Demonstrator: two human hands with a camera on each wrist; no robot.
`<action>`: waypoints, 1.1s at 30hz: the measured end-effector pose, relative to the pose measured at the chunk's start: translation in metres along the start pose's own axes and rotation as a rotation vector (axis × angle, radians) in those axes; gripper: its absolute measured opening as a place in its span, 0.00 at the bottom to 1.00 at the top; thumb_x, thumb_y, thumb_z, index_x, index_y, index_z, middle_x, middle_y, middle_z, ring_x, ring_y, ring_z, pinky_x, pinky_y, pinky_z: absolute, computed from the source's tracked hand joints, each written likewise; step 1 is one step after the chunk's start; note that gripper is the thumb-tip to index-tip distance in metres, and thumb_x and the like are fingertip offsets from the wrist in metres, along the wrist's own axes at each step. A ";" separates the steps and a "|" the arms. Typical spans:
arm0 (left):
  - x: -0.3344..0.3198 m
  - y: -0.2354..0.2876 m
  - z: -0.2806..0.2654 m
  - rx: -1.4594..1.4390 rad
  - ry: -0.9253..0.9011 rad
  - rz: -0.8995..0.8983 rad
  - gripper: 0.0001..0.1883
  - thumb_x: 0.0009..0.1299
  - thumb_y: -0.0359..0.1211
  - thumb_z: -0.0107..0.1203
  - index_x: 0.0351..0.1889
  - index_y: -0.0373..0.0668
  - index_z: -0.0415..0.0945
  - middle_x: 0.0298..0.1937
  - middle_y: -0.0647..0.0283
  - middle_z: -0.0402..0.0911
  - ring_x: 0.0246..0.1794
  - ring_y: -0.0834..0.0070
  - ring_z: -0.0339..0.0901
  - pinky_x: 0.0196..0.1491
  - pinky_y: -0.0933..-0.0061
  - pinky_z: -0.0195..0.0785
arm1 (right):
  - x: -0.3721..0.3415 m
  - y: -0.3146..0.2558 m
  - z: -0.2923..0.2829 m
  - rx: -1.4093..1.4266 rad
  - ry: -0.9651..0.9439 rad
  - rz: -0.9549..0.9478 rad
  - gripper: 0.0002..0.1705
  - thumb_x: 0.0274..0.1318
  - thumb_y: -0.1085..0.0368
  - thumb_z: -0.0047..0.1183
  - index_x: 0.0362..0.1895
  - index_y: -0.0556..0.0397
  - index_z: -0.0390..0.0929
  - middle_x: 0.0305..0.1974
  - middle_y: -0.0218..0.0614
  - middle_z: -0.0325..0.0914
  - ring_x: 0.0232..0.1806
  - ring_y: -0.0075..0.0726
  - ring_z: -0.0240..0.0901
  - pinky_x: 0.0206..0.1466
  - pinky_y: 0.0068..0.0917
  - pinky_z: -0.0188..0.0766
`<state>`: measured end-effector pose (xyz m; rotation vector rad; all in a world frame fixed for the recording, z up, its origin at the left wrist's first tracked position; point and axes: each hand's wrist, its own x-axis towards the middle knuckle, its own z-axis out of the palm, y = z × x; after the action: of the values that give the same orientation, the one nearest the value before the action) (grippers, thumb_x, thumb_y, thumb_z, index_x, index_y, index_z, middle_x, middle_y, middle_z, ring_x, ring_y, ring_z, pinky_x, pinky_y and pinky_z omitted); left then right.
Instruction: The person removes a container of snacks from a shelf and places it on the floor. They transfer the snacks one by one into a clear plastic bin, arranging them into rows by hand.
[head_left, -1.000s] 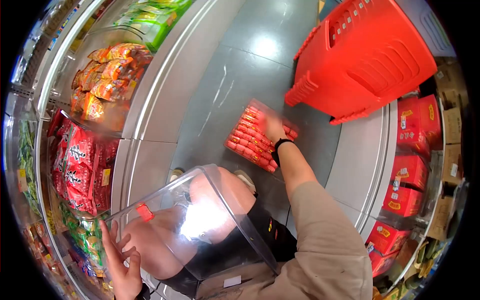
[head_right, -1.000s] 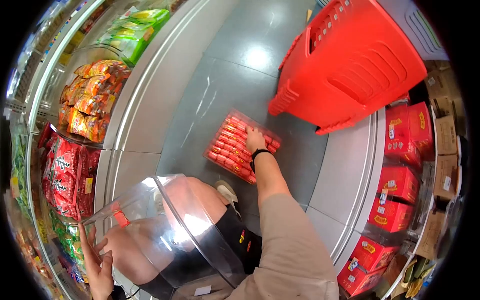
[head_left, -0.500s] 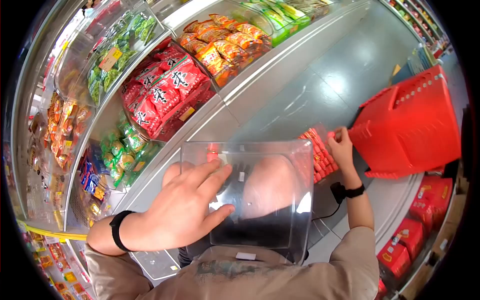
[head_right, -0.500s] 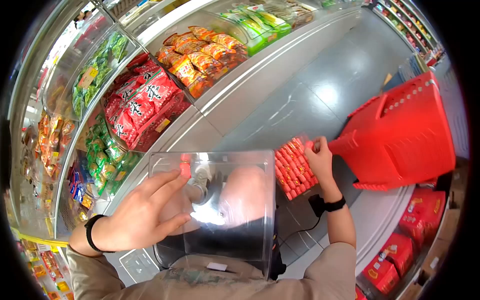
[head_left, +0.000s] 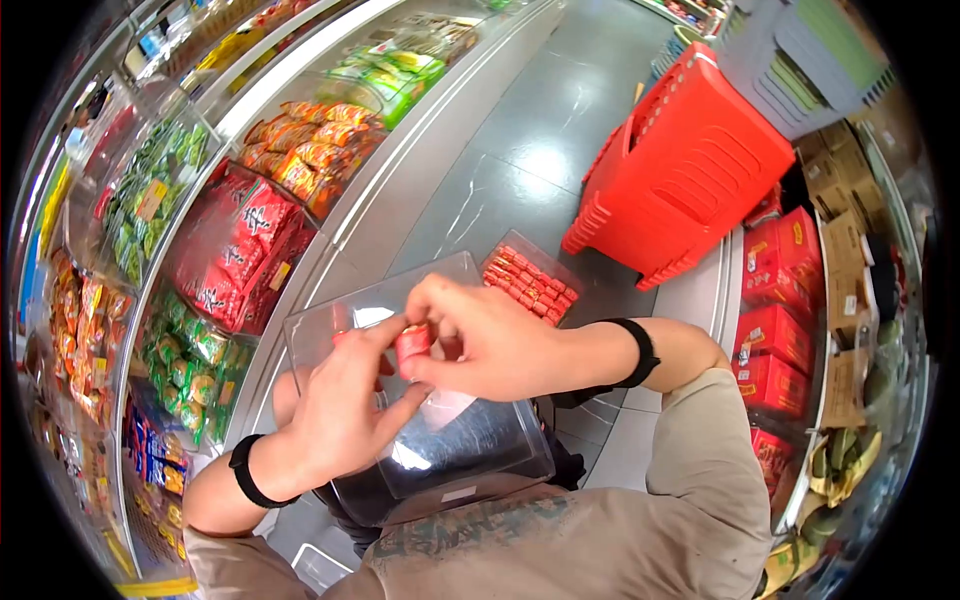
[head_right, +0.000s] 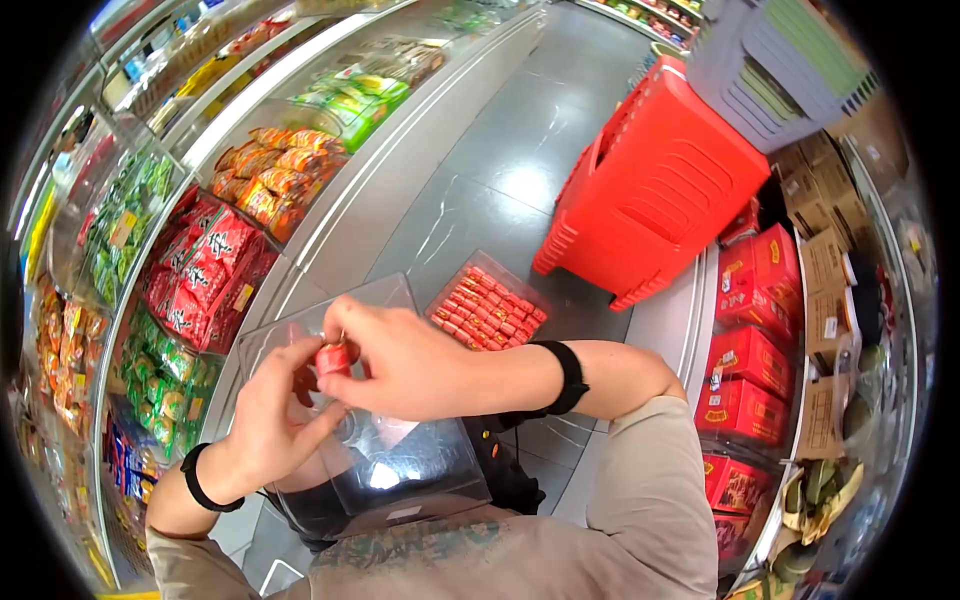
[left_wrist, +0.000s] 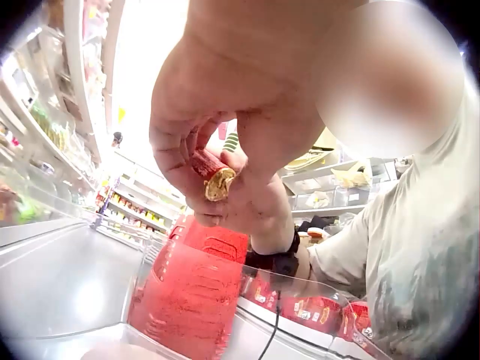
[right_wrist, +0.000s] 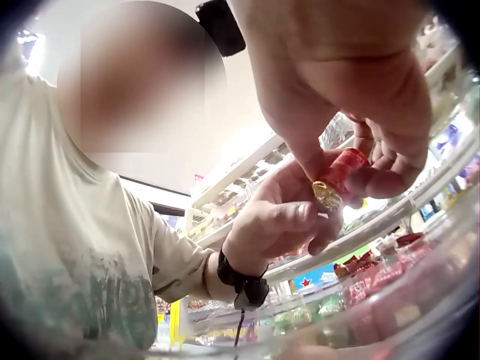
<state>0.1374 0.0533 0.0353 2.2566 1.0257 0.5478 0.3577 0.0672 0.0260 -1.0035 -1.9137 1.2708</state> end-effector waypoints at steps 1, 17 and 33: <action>-0.002 -0.006 0.000 -0.016 0.008 0.000 0.39 0.57 0.30 0.72 0.66 0.36 0.64 0.45 0.52 0.77 0.36 0.63 0.81 0.37 0.63 0.76 | 0.001 0.005 0.007 -0.030 0.016 -0.031 0.22 0.59 0.61 0.64 0.47 0.56 0.65 0.29 0.34 0.76 0.26 0.25 0.74 0.29 0.27 0.71; 0.028 -0.085 -0.001 0.504 -0.374 -0.397 0.27 0.56 0.33 0.70 0.50 0.36 0.68 0.35 0.47 0.83 0.35 0.45 0.81 0.39 0.53 0.76 | -0.027 0.347 -0.115 -0.313 0.648 0.561 0.19 0.58 0.54 0.61 0.37 0.60 0.78 0.31 0.45 0.82 0.35 0.42 0.81 0.40 0.37 0.75; 0.049 -0.120 0.035 0.899 -0.583 -0.476 0.14 0.67 0.28 0.51 0.50 0.34 0.73 0.30 0.54 0.83 0.28 0.58 0.85 0.27 0.63 0.77 | -0.016 0.596 -0.063 -0.742 0.050 0.820 0.25 0.62 0.69 0.37 0.63 0.55 0.69 0.58 0.63 0.72 0.58 0.68 0.71 0.62 0.55 0.67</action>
<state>0.1241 0.1430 -0.0642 2.4607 1.5870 -0.8966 0.5671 0.2300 -0.5120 -2.3437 -2.0335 0.8599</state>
